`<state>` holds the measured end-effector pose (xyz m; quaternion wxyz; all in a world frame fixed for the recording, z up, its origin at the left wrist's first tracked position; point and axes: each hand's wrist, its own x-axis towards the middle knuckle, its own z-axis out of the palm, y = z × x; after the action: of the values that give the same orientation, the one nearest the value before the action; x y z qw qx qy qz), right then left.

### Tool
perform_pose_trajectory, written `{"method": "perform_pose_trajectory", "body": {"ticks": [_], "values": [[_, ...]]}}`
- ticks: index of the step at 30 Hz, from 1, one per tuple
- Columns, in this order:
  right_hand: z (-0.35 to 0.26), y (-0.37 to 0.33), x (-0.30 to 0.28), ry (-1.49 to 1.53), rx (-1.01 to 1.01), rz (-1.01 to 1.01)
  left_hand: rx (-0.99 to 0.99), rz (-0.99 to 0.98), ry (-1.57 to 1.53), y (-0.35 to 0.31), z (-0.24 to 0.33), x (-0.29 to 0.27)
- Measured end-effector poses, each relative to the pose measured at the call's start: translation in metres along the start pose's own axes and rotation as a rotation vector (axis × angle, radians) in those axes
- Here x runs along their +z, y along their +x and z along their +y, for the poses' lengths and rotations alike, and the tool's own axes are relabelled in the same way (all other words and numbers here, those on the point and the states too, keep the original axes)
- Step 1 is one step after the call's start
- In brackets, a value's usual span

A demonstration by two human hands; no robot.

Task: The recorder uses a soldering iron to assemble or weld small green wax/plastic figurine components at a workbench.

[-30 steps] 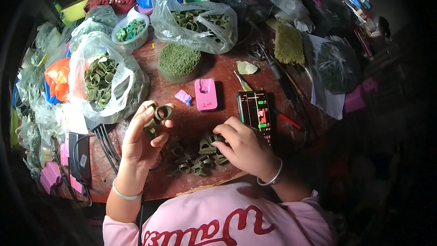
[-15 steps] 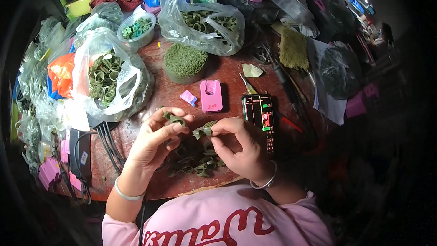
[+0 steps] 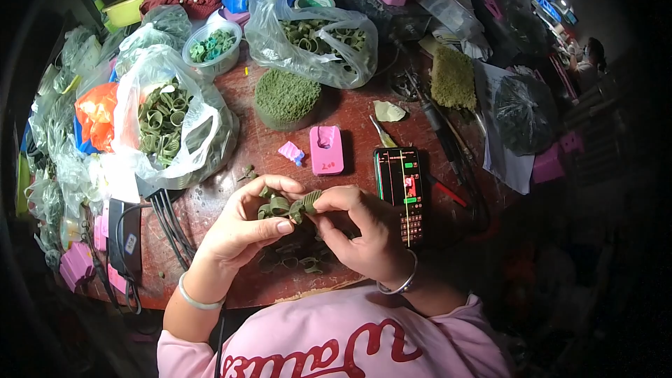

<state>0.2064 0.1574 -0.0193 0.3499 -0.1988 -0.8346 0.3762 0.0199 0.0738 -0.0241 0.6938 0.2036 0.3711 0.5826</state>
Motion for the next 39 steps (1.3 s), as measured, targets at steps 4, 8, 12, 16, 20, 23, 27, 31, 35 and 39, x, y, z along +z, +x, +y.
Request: {"method": "perform_pose_trajectory", "body": {"ticks": [4,8,12,16,20,23,27,31,35,39], "values": [[-0.001,0.004,-0.001,-0.101,-0.083,-0.013,0.01,0.025,0.005,0.002,0.001,-0.001],[-0.002,0.008,0.0,0.222,0.131,0.125,0.127,0.036,0.005,0.003,-0.003,0.003],[-0.005,0.011,-0.001,0.182,0.228,0.052,0.146,0.048,0.047,0.003,-0.008,0.001],[-0.006,0.01,0.0,0.152,0.249,0.036,0.174,0.066,0.118,0.003,-0.008,0.003],[-0.009,0.008,0.002,0.244,0.37,0.04,0.161,0.059,0.097,0.003,-0.008,0.003],[-0.008,0.008,0.002,0.239,0.353,0.022,0.157,0.051,0.079,0.003,-0.008,0.003],[-0.009,0.008,0.003,0.201,0.338,-0.013,0.15,0.057,0.092,0.004,-0.007,0.002],[-0.015,0.01,0.003,0.298,0.433,0.0,0.131,0.061,0.052,0.003,-0.008,-0.001],[-0.012,0.008,0.004,0.234,0.352,-0.01,0.102,0.074,0.022,0.003,-0.005,0.002],[-0.014,0.009,0.004,0.25,0.399,-0.002,0.109,0.077,0.038,0.003,-0.005,0.002]]}}
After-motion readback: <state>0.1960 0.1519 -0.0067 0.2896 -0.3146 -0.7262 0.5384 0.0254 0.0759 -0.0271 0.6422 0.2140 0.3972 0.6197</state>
